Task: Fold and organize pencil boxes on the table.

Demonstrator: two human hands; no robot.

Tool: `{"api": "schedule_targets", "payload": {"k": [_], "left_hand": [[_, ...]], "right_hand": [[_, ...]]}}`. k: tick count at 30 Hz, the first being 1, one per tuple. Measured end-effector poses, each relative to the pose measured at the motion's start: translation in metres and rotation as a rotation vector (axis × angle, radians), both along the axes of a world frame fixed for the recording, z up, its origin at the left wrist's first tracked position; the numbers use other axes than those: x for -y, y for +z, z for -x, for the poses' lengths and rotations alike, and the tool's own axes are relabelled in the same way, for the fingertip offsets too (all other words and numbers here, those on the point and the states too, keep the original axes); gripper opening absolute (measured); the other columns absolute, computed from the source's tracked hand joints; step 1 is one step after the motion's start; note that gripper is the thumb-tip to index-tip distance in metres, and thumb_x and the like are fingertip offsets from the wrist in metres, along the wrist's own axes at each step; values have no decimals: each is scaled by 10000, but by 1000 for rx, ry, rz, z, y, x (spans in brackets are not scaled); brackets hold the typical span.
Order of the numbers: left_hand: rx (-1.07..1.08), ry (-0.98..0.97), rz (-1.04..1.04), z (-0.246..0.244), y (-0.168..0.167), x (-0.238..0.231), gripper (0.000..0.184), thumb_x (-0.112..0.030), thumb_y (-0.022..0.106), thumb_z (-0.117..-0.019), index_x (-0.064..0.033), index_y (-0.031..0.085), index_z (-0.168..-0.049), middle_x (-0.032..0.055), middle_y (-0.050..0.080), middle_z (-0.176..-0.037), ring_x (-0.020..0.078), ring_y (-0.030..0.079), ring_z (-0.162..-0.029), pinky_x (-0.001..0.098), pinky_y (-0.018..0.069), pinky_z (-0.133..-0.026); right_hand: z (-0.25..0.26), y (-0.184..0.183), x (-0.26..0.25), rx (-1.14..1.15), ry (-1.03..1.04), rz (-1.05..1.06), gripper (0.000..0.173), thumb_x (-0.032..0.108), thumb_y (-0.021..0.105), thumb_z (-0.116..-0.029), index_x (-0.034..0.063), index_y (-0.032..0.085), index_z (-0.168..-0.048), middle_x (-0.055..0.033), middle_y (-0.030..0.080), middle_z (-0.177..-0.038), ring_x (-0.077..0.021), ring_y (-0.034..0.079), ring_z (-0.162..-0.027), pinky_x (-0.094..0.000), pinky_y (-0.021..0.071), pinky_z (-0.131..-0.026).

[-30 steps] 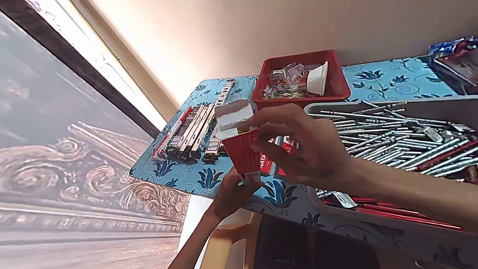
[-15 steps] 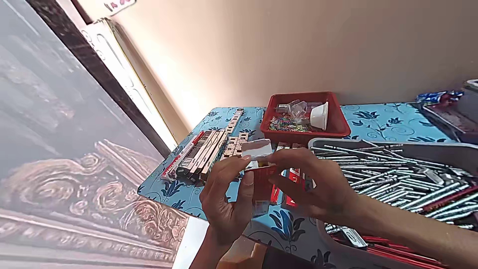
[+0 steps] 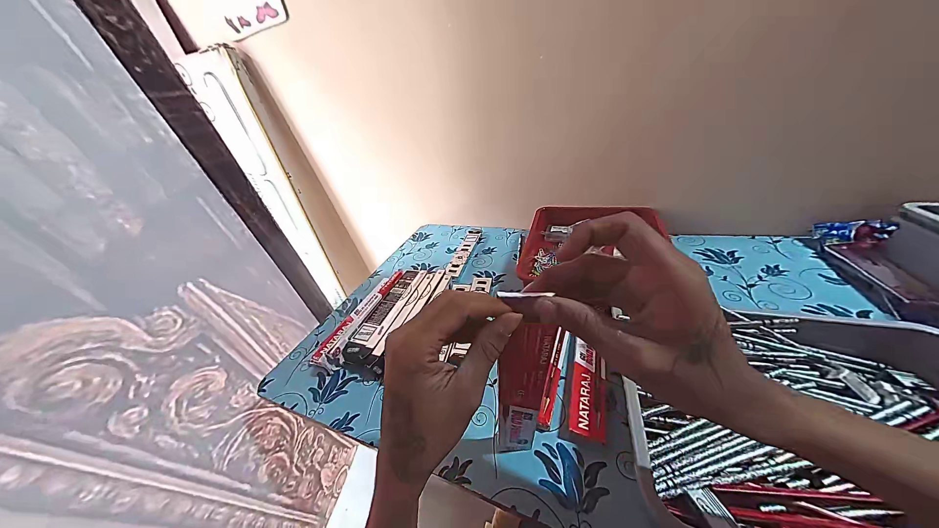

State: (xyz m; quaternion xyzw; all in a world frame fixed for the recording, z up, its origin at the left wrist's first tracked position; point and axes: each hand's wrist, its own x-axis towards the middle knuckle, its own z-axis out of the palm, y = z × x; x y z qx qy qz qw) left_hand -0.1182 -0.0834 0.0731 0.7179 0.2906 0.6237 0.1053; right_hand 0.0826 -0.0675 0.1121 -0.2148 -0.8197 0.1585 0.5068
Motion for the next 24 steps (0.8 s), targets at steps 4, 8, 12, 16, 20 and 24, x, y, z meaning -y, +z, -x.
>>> {"api": "schedule_targets", "payload": {"k": [4, 8, 12, 16, 20, 24], "left_hand": [[52, 78, -13, -7, -5, 0, 133, -138, 718, -939, -76, 635, -1023, -61, 706, -925, -8, 692, -807, 159, 607, -724], [41, 55, 10, -2, -4, 1, 302, -189, 712, -952, -122, 562, -1205, -120, 702, -996, -25, 688, -868, 151, 593, -761], [35, 17, 3, 6, -5, 2, 185, -235, 714, -954, -134, 724, -1109, -119, 719, -1013, -17, 691, -854, 153, 602, -748], [40, 16, 2, 6, -5, 3, 155, -219, 698, -968, -124, 735, -1085, -118, 721, -1000, -8, 695, -857, 163, 607, -758], [49, 20, 15, 4, -4, 4, 132, -201, 671, -988, -121, 731, -1074, -118, 715, -979, -6, 693, -838, 166, 609, -753], [67, 1, 26, 5, -4, 4, 107, -197, 662, -993, -149, 735, -1054, -120, 717, -978, 5, 697, -842, 174, 611, -749]], "right_hand": [[-4, 3, -1, 40, 15, 2, 192, 137, 648, -991, 7, 666, -1131, 11, 735, -989, -23, 718, -891, -161, 617, -779], [-2, 2, 3, 41, -17, 15, 129, 112, 650, -986, 24, 725, -1042, 34, 739, -903, 24, 705, -811, -120, 605, -723], [1, 1, 5, 28, 5, 41, 111, 107, 661, -976, 31, 727, -1023, 38, 741, -903, 18, 703, -803, -126, 604, -708], [1, 0, 5, 28, 17, 45, 112, 103, 667, -971, 28, 723, -1033, 38, 737, -907, 18, 702, -800, -129, 609, -715], [1, -1, 4, 22, 10, 45, 113, 104, 661, -970, 34, 727, -1029, 45, 732, -900, 23, 696, -801, -127, 605, -721], [1, -1, 5, 20, 23, 66, 114, 112, 661, -968, 43, 732, -1025, 46, 737, -896, 21, 701, -796, -129, 609, -709]]}}
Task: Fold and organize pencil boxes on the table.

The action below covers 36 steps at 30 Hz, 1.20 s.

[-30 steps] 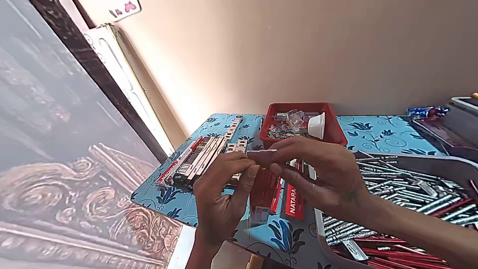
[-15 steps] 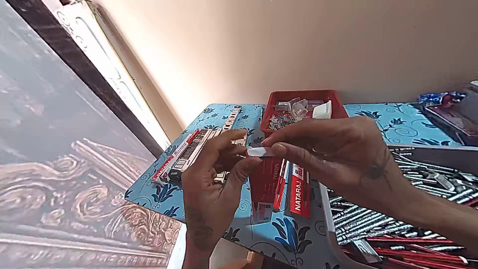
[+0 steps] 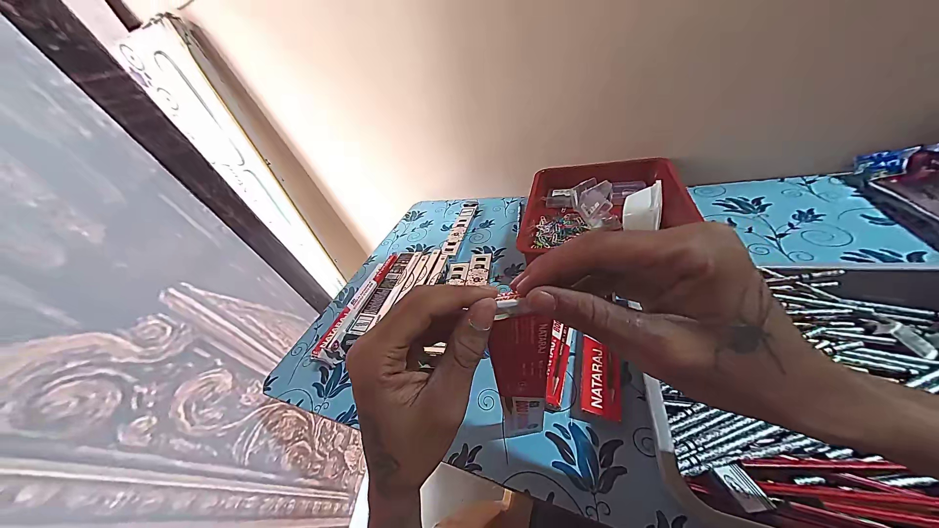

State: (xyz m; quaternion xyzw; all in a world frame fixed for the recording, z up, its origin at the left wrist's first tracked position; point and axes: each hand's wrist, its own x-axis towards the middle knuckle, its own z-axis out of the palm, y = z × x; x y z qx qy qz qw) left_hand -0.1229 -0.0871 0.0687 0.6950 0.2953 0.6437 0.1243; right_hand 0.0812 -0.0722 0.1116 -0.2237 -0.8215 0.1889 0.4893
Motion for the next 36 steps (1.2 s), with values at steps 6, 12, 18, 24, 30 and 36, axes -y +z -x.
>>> {"api": "schedule_targets", "payload": {"k": [6, 12, 18, 24, 30, 36], "left_hand": [[10, -59, 7, 4, 0, 0, 101, -212, 656, -994, -182, 736, -1049, -128, 726, -1002, 5, 697, -860, 172, 602, -762], [-108, -149, -22, 15, -1, -4, 148, -281, 687, -981, -210, 713, -1108, -123, 710, -1097, 12, 699, -960, 184, 611, -802], [-143, -203, -54, 26, -8, -13, 211, -203, 747, -936, -254, 695, -1134, -139, 704, -1167, 20, 706, -988, 189, 616, -808], [-122, -249, -63, 27, -9, -19, 199, -171, 739, -942, -229, 705, -1128, -108, 704, -1166, 40, 709, -1002, 198, 624, -799], [-144, -165, -95, 23, -12, -19, 187, -186, 719, -959, -220, 704, -1142, -112, 696, -1131, 19, 698, -984, 184, 615, -806], [-110, -189, -63, 22, -11, -19, 158, -197, 724, -953, -236, 721, -1106, -116, 719, -1118, 32, 715, -951, 197, 623, -801]], "right_hand": [[1, -2, -3, 3, 18, -31, 123, 123, 646, -960, 53, 737, -1005, 55, 736, -911, 25, 700, -824, -129, 607, -732], [-2, -7, -8, 81, 59, -154, 157, 149, 621, -982, 49, 734, -1026, 42, 725, -929, 45, 673, -847, -104, 569, -744], [4, -25, -9, 153, 22, -266, 239, 150, 632, -980, 51, 654, -1196, 7, 726, -973, 23, 671, -913, -119, 547, -765], [6, -31, -12, 164, 5, -253, 268, 155, 619, -975, 82, 651, -1231, 21, 728, -991, 24, 672, -922, -125, 548, -762], [6, -37, -15, 113, 24, -243, 251, 132, 609, -981, 54, 652, -1216, 5, 722, -995, 26, 668, -909, -120, 551, -798], [3, -34, -14, 188, 5, -216, 293, 211, 593, -1020, 87, 603, -1286, -2, 722, -996, -10, 684, -892, -162, 564, -774]]}}
